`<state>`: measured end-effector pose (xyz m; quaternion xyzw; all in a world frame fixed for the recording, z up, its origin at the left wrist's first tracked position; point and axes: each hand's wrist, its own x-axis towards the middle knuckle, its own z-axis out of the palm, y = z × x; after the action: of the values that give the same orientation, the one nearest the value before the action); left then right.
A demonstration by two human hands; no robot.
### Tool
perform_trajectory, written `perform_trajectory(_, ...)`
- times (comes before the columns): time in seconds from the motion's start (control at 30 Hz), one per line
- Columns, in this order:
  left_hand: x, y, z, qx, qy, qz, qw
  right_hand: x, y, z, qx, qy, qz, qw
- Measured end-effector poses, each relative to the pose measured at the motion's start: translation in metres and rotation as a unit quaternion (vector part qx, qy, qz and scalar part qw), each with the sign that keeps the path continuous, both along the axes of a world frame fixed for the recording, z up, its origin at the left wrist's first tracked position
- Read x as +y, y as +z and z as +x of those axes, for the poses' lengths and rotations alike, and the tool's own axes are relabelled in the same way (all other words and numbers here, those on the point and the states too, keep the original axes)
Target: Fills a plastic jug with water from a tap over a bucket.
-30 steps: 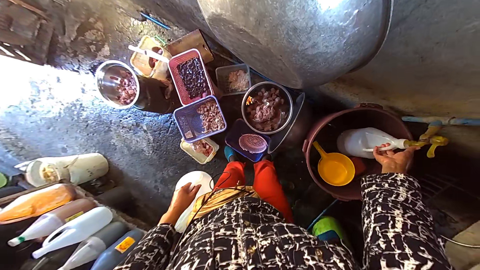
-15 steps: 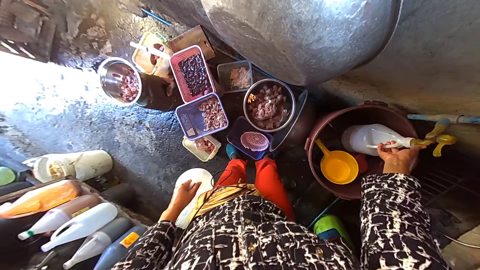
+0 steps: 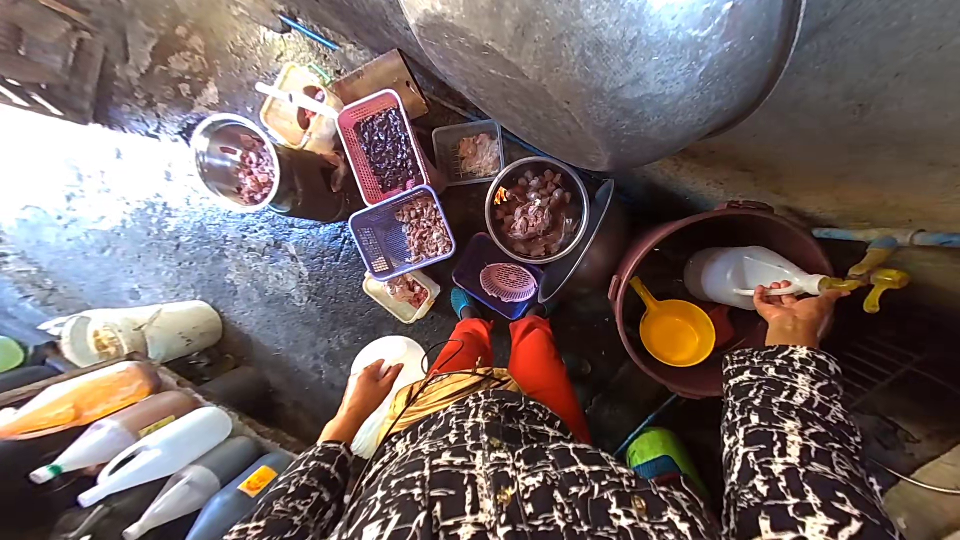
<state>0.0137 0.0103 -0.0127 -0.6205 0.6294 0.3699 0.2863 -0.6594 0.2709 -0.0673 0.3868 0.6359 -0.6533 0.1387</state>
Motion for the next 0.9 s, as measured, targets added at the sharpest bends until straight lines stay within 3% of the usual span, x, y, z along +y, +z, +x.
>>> perform_trajectory(0.9, 0.0024, -0.0058, -0.0004, -0.003, -0.008, 0.007, 1.0, 0.0031, -0.0008, -0.002, -0.005, 0.0, 0.008, 1.0)
